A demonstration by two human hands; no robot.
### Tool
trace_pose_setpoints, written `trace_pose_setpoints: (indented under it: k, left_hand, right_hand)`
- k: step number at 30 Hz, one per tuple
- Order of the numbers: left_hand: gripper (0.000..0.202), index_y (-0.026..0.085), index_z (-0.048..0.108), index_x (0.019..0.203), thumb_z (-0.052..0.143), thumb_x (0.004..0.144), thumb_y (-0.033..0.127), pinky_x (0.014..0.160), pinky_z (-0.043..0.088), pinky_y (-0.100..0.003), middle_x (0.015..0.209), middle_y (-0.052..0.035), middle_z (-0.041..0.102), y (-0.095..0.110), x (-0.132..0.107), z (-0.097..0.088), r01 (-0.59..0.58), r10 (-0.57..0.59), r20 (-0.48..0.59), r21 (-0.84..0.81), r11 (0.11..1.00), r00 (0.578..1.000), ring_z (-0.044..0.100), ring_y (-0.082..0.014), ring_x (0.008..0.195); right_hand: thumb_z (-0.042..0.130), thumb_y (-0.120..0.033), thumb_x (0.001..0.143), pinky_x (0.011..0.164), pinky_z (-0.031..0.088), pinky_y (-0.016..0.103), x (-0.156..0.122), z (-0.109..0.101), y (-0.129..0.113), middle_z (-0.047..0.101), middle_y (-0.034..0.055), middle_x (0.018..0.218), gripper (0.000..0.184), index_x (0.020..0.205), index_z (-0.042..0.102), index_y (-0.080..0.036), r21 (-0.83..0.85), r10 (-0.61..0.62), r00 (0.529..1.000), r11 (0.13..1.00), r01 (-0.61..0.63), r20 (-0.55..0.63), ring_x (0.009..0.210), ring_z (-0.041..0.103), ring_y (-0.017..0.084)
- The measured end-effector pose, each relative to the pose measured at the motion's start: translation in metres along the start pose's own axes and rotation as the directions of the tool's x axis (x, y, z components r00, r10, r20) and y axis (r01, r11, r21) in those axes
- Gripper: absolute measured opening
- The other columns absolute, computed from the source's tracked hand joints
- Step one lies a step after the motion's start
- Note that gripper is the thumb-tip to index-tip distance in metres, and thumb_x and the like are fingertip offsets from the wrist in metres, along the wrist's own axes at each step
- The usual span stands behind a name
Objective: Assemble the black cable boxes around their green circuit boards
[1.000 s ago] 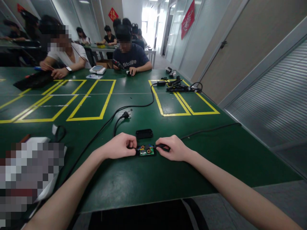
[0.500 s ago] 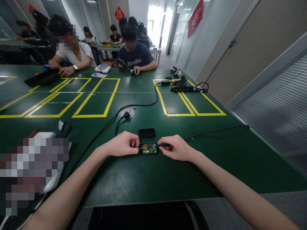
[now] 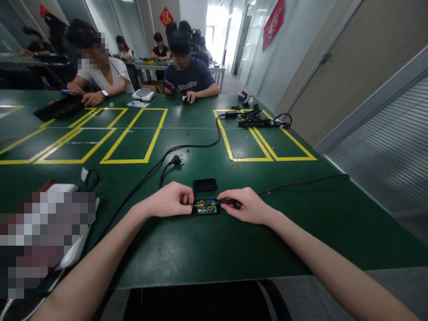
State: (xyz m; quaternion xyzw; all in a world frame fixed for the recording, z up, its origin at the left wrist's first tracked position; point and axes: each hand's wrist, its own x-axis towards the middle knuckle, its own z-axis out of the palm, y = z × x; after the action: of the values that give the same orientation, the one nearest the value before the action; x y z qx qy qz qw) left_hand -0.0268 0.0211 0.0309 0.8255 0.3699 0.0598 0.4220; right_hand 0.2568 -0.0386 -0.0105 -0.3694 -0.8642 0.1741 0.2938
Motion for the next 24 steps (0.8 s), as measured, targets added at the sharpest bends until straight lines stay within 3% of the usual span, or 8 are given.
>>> trace_pose_setpoints:
  k: [8, 15, 19, 24]
  left_hand:
    - [0.014, 0.018, 0.067, 0.072, 0.067, 0.073, 0.031, 0.056, 0.036, -0.023, 0.061, 0.0043, 0.057, 0.0018, 0.0012, 0.0008, 0.006, -0.006, 0.010, -0.027, 1.000, 1.000, 0.051, -0.0118, 0.058]
    - [0.013, 0.018, 0.063, 0.071, 0.066, 0.071, 0.030, 0.057, 0.037, -0.023, 0.064, 0.0037, 0.058, 0.0035, 0.0021, 0.0024, -0.016, 0.016, 0.001, -0.030, 0.999, 1.000, 0.051, -0.0124, 0.059]
    - [0.013, 0.018, 0.063, 0.072, 0.067, 0.071, 0.031, 0.057, 0.035, -0.024, 0.066, 0.0037, 0.057, 0.0030, 0.0022, 0.0030, -0.029, 0.030, -0.034, 0.038, 0.999, 0.999, 0.049, -0.0126, 0.060]
    - [0.013, 0.018, 0.063, 0.073, 0.065, 0.072, 0.032, 0.056, 0.033, -0.024, 0.064, 0.0041, 0.056, 0.0028, 0.0023, 0.0024, 0.009, -0.009, 0.002, 0.051, 0.999, 1.000, 0.049, -0.0130, 0.059]
  right_hand:
    - [0.076, -0.032, 0.092, 0.055, 0.045, 0.023, 0.0010, -0.0062, -0.0015, 0.073, 0.0037, 0.090, 0.021, 0.106, 0.070, -0.018, -0.003, -0.047, 0.998, 0.999, 0.047, 0.053, 0.062, 0.061, 0.011]
    - [0.073, -0.032, 0.097, 0.069, 0.052, 0.027, 0.0010, -0.0037, 0.0013, 0.071, 0.0052, 0.086, 0.014, 0.095, 0.070, -0.018, -0.021, -0.126, 0.992, 0.992, 0.126, 0.032, 0.078, 0.069, 0.018]
    - [0.073, -0.031, 0.097, 0.068, 0.051, 0.026, 0.0004, -0.0038, -0.0002, 0.070, 0.0055, 0.088, 0.016, 0.090, 0.069, -0.017, -0.046, -0.131, 0.990, 0.990, 0.133, 0.046, 0.078, 0.067, 0.017]
    - [0.070, -0.033, 0.100, 0.069, 0.049, 0.026, -0.0006, -0.0057, -0.0030, 0.071, 0.0059, 0.093, 0.016, 0.094, 0.070, -0.018, -0.099, -0.111, 0.990, 0.988, 0.120, 0.091, 0.080, 0.067, 0.017]
